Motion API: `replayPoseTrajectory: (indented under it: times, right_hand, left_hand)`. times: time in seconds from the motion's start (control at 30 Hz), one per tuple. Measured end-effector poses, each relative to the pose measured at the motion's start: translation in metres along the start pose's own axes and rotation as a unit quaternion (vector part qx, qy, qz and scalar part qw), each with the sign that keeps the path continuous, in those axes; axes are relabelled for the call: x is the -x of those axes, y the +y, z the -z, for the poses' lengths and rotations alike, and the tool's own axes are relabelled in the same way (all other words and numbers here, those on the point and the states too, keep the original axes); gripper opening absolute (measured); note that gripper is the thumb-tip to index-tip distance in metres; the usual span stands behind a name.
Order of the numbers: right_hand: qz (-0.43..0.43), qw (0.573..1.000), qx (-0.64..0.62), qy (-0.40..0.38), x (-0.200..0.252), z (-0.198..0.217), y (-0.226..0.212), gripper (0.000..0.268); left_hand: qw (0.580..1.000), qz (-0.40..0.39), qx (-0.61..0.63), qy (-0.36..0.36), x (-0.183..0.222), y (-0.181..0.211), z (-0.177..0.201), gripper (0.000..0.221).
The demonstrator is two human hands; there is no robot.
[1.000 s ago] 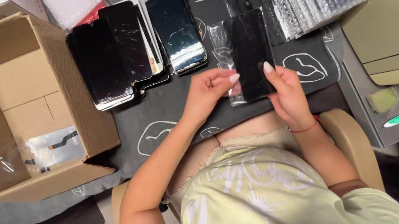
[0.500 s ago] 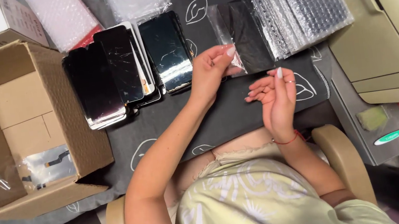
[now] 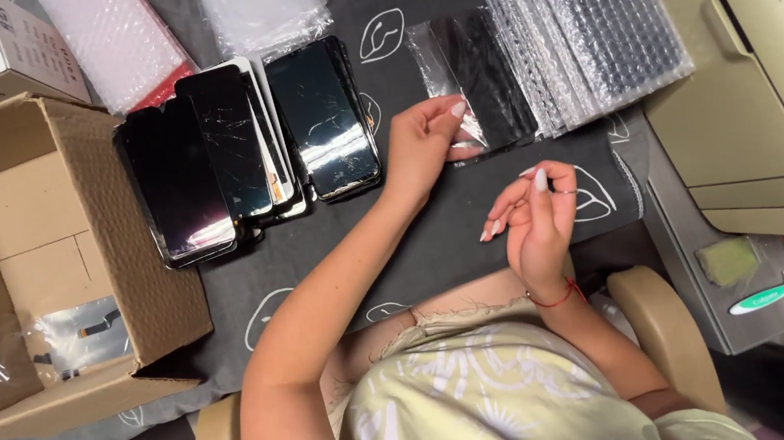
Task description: The person is taking individual phone screens and placing them into protective plastic sleeves at a repair desk.
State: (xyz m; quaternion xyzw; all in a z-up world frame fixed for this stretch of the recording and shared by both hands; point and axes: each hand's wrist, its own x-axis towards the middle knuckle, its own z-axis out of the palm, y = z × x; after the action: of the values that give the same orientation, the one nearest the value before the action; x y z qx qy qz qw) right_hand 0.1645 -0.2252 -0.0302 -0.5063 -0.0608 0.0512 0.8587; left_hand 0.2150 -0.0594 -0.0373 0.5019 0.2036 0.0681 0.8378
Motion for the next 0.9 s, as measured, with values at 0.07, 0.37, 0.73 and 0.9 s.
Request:
replayPoseTrajectory:
  times: [0.07,0.37,0.73,0.9]
  right_hand:
    - [0.001,1.000,0.001,-0.002,0.001,0.001,0.002,0.019]
    - [0.020,0.999,0.020,-0.026,0.001,-0.002,0.001,0.017]
    - [0.025,0.998,0.039,-0.040,0.004,-0.003,0.000,0.017]
    - [0.012,0.998,0.056,-0.030,0.004,0.003,0.006,0.015]
  left_hand:
    - [0.999,0.001,-0.034,0.017,0.007,0.009,-0.005,0.027]
    - [0.974,-0.059,-0.216,0.036,0.035,0.048,-0.016,0.043]
    - [0.907,-0.204,-0.368,0.005,0.089,0.054,-0.003,0.062]
    - [0.858,-0.283,-0.427,-0.014,0.115,0.037,0.038,0.027]
